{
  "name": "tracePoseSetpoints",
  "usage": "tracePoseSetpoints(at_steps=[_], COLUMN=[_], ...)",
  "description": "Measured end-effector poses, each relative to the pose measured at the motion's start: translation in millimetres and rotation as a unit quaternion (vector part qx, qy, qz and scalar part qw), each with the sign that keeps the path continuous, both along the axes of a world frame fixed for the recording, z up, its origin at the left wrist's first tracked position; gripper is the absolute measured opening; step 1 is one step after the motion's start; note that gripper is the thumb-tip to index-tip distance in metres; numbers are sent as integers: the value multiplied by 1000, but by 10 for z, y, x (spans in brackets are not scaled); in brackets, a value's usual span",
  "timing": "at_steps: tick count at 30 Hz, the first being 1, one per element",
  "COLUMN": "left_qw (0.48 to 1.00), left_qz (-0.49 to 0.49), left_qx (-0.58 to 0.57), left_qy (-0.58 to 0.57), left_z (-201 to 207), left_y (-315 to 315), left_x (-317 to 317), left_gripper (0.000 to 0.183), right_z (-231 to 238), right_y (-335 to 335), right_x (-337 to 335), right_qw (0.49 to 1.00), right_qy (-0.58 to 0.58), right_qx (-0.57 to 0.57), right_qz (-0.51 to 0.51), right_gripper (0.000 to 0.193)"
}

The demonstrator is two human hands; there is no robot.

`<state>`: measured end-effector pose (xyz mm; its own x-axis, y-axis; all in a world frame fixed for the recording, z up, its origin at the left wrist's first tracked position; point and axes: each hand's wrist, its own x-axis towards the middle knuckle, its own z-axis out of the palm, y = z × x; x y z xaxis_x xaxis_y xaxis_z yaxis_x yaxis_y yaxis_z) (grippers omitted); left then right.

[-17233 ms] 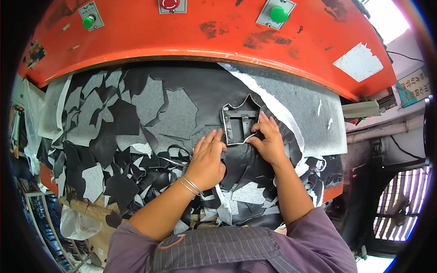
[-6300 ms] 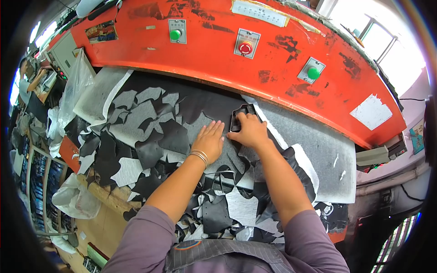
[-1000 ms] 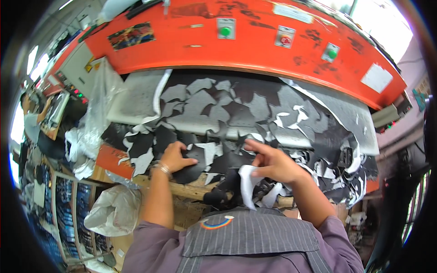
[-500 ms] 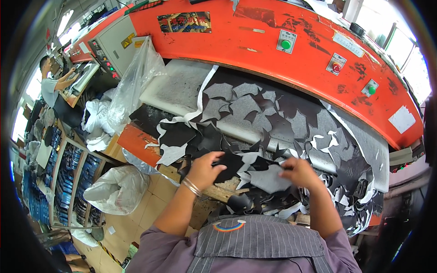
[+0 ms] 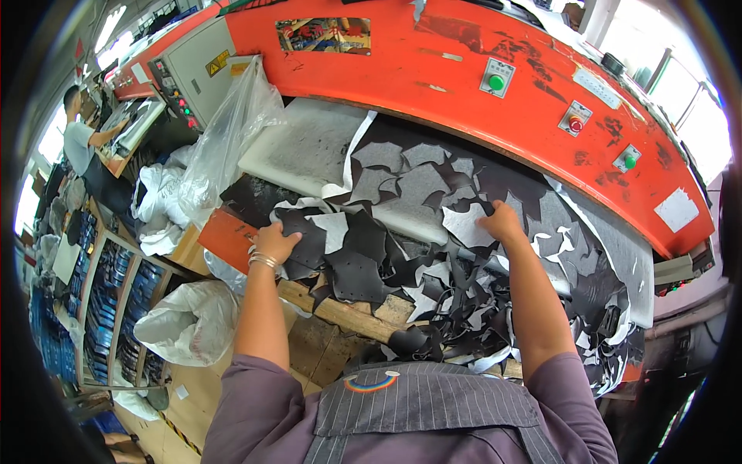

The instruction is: Using a hydraulic press and metal die to cut specific shapes from leather or fabric sheets.

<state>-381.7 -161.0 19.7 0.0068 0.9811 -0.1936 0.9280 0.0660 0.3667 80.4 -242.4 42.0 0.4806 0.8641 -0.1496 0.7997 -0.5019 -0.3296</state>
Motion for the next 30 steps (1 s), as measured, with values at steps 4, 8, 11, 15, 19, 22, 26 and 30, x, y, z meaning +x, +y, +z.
tracePoseSetpoints(at_steps=[4,8,11,15,19,22,26,30], left_qw=[999,983,964,902,852,697,654,726], left_qz=[16,7,27,77,106,86,-8,-81], left_qx=[11,123,148,238,331,264,155,-17], left_qy=[-32,-132,-218,-352,-392,-661,-740,-683], left_z=[-165,-169,-210,-188,182,685,672,18], left_y=[34,-68,-140,-167,-327,-582,-786,-874], left_x=[-14,-10,-165,-433,-783,-717,-649,-378], left_gripper=[49,41,38,30,21,19,30,44], right_z=[482,998,793,-30,-195,-317,-256,-266], right_y=[-33,-64,-38,-57,-90,-214,-397,-471], right_x=[-560,-1282,-1722,-2067,-2252,-2315,-2417,-2351], right_qw=[966,923,889,928,950,948,894,871], right_qy=[-33,257,425,294,241,215,167,359], right_qx=[224,238,9,-47,-24,108,268,128], right_qz=[122,160,170,223,199,210,320,310], right_gripper=[47,37,31,45,37,36,41,60])
